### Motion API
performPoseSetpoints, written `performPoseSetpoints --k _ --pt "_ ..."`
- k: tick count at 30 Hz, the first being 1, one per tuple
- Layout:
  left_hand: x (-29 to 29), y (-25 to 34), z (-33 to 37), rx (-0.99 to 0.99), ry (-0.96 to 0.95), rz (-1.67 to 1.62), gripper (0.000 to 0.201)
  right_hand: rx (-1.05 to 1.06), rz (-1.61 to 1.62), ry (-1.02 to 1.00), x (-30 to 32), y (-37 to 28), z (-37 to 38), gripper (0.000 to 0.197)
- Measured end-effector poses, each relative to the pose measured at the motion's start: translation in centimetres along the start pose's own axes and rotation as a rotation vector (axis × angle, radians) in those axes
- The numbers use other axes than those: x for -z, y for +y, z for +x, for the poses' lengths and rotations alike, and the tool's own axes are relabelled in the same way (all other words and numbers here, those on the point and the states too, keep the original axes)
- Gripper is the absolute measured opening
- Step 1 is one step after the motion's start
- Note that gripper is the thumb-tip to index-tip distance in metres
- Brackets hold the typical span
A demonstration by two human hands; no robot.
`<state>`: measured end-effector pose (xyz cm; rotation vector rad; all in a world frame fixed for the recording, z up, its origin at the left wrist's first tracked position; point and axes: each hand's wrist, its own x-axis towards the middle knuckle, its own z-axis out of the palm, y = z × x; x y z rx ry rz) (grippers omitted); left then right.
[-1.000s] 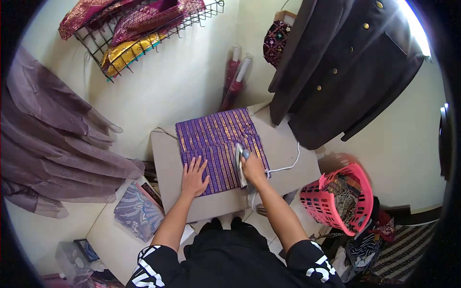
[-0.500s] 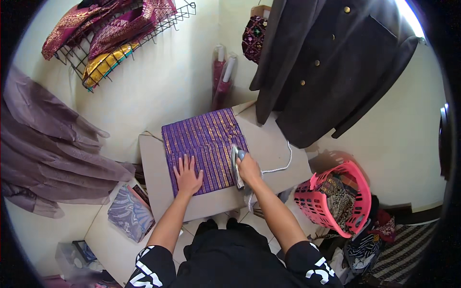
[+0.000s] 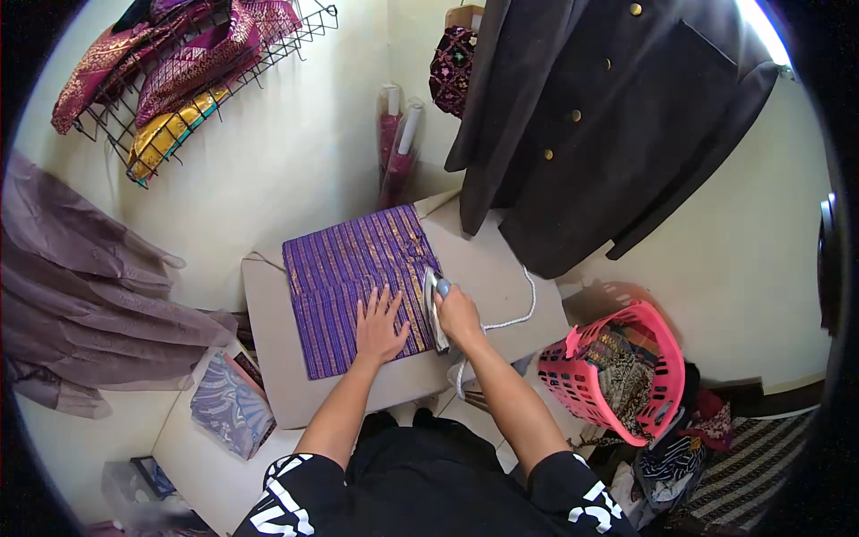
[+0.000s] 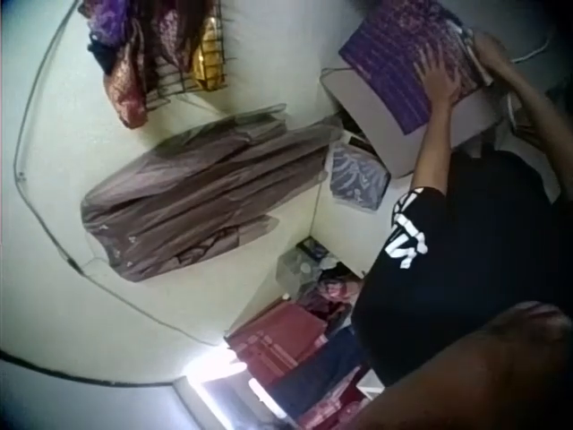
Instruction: The person is ironing a purple piece of fabric or garment on a flat surface.
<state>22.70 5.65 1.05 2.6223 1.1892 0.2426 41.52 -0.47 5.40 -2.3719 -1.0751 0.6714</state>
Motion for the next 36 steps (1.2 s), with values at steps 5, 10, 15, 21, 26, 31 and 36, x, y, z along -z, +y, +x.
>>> performPoseSetpoints --k 5,10,15,21,26,31,36 --pt "0.2 0.0 0.2 0.005 0.001 -0.024 0.076 -0.007 -0.037 -0.019 0.7 -0.9 1.2 0.039" --pt "0.3 -0.1 0.2 0.028 -0.003 0.002 0.075 -0.026 -0.019 -0.047 0.9 -0.4 -1.3 0.041" --pt "0.3 0.2 0.1 0.011 0.010 -0.006 0.077 -0.051 0.033 -0.002 0.9 -0.5 0.8 0.043" --pt "0.2 0.2 0.3 0.016 0.000 -0.010 0.078 -0.001 0.052 0.021 1.0 -0.7 2.3 0.043" --pt "0.1 0.0 0.0 0.026 -0.010 0.001 0.078 -0.034 0.057 -0.042 0.9 -0.1 -1.1 0.043" --pt "-0.1 0.1 0.2 -0.002 0.015 0.018 0.077 -0.038 0.065 -0.014 0.8 -0.7 0.8 0.041" --pt "0.1 0.2 0.4 0.000 0.020 -0.001 0.076 -0.016 0.043 0.037 0.4 -1.2 2.7 0.040"
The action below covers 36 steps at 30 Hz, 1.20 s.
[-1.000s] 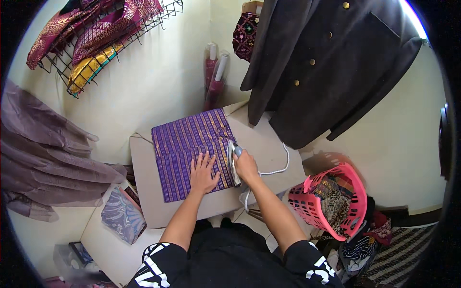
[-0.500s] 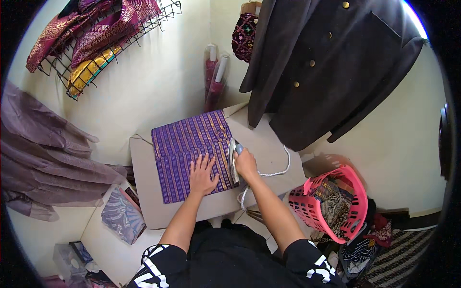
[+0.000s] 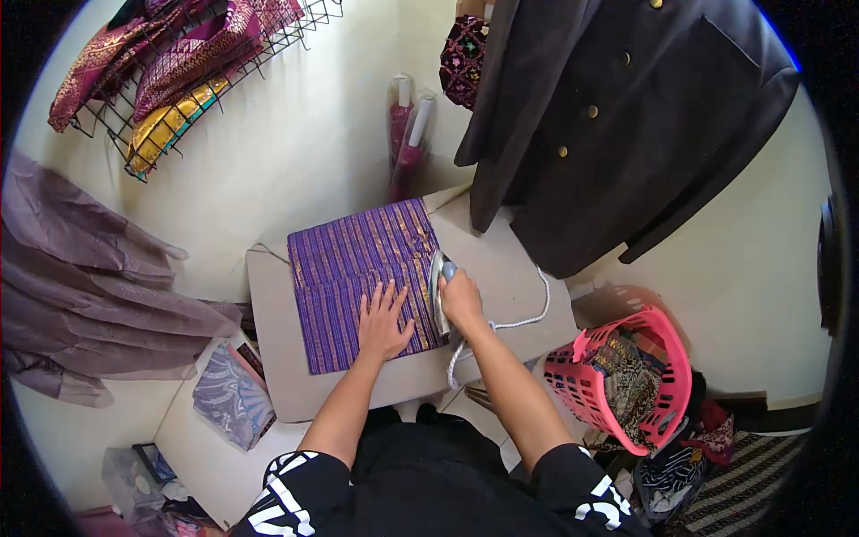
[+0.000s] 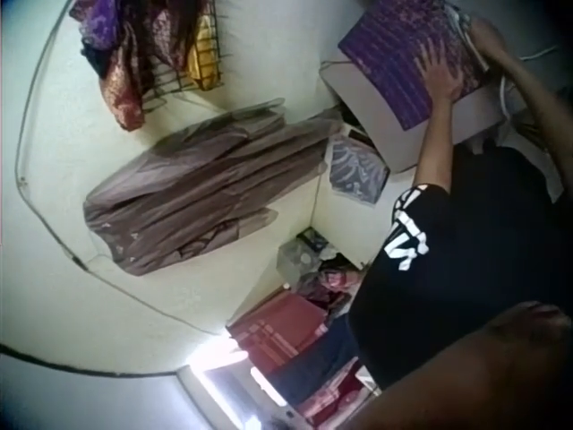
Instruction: The person is ironing a purple piece of fabric or garment on a flat surface.
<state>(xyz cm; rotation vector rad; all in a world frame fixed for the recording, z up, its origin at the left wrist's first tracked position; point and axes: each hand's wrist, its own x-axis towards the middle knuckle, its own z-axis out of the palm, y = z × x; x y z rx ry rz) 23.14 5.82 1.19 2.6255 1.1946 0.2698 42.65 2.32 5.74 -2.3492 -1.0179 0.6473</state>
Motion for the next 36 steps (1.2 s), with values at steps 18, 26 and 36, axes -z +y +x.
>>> performPoseSetpoints --k 18,26,36 --pt "-0.6 -1.2 -0.6 -0.016 0.022 -0.073 0.073 0.172 -0.047 -0.094 -2.1 -1.4 -1.3 0.041" --pt "0.2 -4.1 -2.0 0.046 0.026 -0.009 0.070 0.250 -0.064 -0.216 -3.0 -0.7 -6.3 0.040" --pt "0.8 -4.9 -3.2 0.123 0.019 -0.015 0.070 0.210 -0.075 -0.082 -4.5 -4.4 -1.1 0.043"
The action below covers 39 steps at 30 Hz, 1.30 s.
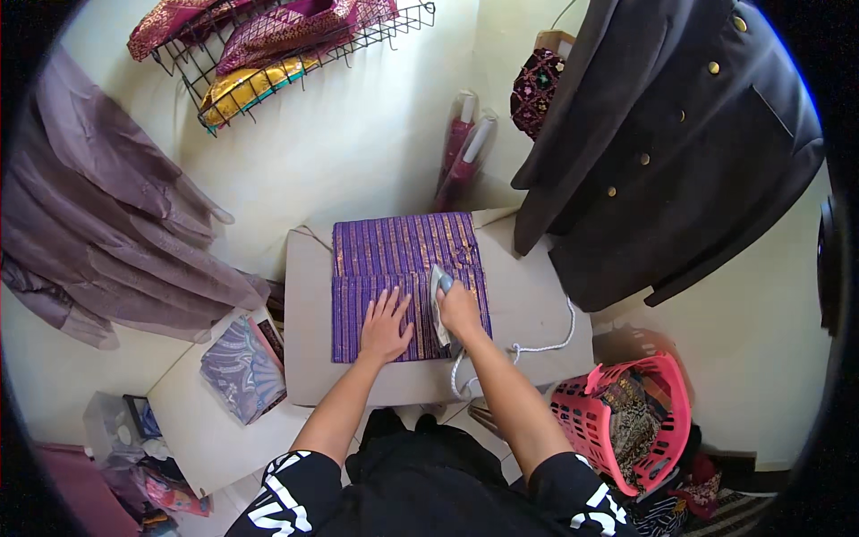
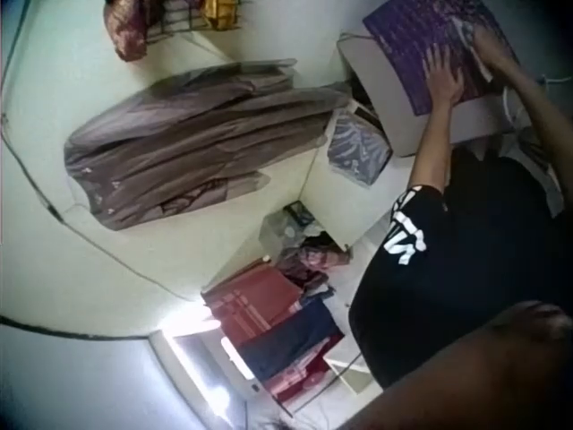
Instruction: The person is ironing a purple piece of fabric or garment on a flat surface.
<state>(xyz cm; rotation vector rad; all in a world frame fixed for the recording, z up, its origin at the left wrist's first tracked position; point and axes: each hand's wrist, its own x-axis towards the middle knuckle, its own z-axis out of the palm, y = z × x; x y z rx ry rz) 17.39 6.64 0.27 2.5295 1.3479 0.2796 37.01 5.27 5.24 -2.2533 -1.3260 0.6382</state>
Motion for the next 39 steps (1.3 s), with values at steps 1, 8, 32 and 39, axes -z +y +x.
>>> performPoseSetpoints --k 1,8,32,39 --pt "0.3 -0.1 -0.2 0.003 0.000 -0.001 0.071 0.019 0.010 0.006 -0.4 0.7 0.3 0.043" --pt "0.9 -1.1 -1.0 0.050 0.014 0.031 0.072 0.083 0.045 -0.108 -1.0 0.1 -5.2 0.040" --pt "0.9 -1.4 -0.8 0.071 0.046 -0.032 0.067 0.117 0.007 -0.165 -1.9 -2.2 -5.8 0.041" --pt "1.1 -2.4 -2.1 0.077 0.047 -0.067 0.066 0.122 0.006 -0.105 -2.3 -4.3 -2.7 0.040"
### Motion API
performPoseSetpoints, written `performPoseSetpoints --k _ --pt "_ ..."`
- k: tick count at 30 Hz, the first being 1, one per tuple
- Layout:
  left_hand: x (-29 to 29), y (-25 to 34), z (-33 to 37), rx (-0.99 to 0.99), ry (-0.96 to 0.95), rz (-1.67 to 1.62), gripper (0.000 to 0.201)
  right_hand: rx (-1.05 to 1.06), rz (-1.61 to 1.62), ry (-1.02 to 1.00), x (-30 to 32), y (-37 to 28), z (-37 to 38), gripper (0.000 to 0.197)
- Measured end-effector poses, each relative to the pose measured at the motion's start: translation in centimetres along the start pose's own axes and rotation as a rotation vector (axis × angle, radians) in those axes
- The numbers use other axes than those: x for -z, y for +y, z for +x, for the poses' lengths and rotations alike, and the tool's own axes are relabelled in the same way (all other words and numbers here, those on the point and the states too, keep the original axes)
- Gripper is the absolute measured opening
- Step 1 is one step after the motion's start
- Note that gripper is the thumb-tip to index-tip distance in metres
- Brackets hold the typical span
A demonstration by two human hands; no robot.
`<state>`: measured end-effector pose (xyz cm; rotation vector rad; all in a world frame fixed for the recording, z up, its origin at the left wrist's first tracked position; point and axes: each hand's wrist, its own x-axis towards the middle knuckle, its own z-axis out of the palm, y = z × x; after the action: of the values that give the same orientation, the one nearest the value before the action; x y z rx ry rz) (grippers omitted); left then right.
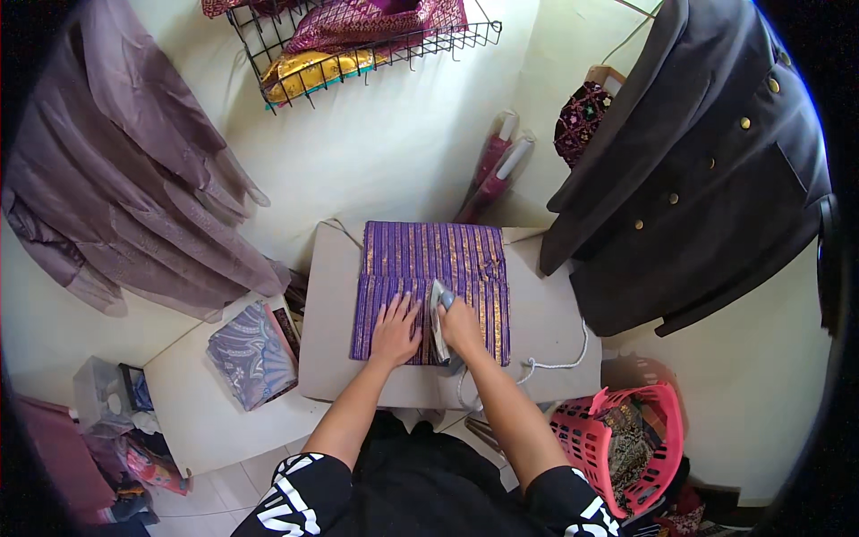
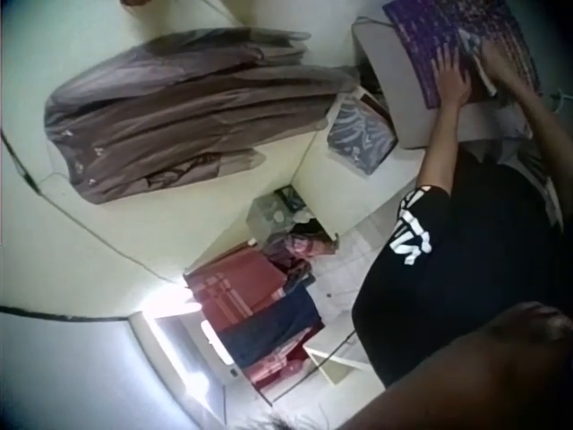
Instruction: The person is ironing a purple piece of fabric or garment on a flat surface.
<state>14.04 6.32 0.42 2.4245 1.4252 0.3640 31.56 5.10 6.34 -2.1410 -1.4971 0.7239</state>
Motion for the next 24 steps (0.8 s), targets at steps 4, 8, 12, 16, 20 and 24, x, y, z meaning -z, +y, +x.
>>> performPoseSetpoints --k 4,8,12,16,20,24 --pt "1.3 -1.3 -1.0 0.012 0.020 0.021 0.067 -0.009 0.017 0.016 -0.1 0.4 0.6 0.040" --pt "1.5 -3.1 -2.0 0.042 0.044 0.036 0.069 0.028 0.083 -0.074 -0.6 0.0 -1.2 0.040" --pt "1.5 -2.8 -2.0 0.056 0.049 0.059 0.070 0.015 0.050 -0.088 -1.4 -0.6 -3.6 0.041" --pt "1.5 -2.7 -1.6 0.052 0.057 0.065 0.070 -0.021 0.050 -0.073 -2.1 -1.3 -1.1 0.042" --pt "1.8 -2.6 -1.3 0.059 0.051 0.065 0.070 0.045 0.033 0.006 -3.0 -2.7 1.9 0.040" --pt "1.7 -2.6 -1.3 0.080 0.024 0.070 0.069 0.009 0.047 -0.057 -2.6 -3.3 1.9 0.040"
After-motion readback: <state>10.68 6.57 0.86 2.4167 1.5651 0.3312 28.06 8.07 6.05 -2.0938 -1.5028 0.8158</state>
